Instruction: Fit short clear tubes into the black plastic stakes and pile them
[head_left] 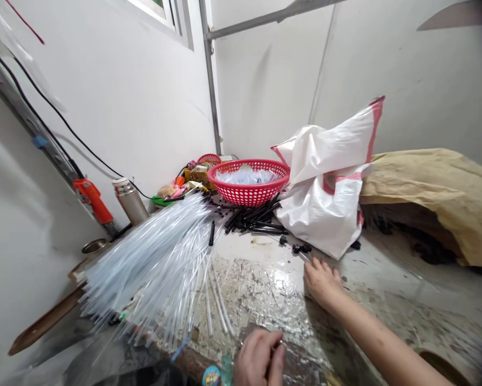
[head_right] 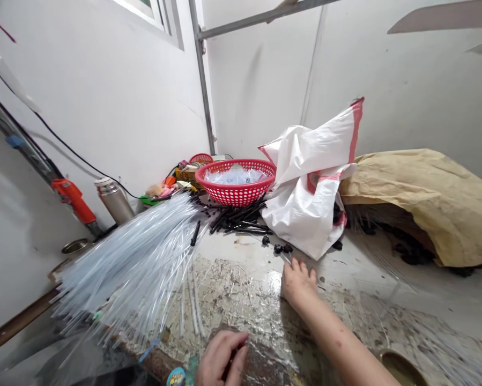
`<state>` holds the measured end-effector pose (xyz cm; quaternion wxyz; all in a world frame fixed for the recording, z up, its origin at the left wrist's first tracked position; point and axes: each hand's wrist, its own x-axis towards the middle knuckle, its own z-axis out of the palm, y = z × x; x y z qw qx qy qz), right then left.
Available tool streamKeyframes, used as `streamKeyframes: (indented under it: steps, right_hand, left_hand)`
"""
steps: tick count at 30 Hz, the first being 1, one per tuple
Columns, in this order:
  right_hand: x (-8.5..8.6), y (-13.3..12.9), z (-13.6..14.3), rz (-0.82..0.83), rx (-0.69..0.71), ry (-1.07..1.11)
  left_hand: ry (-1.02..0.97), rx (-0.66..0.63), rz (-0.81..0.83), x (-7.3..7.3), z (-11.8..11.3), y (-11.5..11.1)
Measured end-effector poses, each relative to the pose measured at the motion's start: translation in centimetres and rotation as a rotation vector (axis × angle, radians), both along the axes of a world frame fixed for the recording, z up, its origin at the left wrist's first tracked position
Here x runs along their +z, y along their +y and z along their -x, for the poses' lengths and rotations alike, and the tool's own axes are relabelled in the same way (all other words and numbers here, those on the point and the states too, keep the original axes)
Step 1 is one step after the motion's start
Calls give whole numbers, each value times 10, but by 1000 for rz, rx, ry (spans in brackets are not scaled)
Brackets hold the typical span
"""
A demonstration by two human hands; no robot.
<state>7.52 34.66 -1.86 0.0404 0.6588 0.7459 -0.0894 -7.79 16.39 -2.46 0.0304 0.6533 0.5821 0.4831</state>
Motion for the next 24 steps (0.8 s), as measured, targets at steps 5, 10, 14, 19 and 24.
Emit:
streamKeyframes:
  steps: [5,10,14,19,24]
  right_hand:
    - [14,11,0,-166,107,-34]
    - [17,30,31,-195,250,65]
    - [21,60,69,-274,367,148]
    - [31,113,135,-270,415,178]
    - [23,153,190,-203,297,185]
  left_hand:
    - [-135,-43,-5,54,6,79]
    - [-502,169,-5,57,24,170]
    - [-620,335,-17,36,45,201]
    - [-743,500,-10,26,70,205]
    - [-875,569,66,20,84,208]
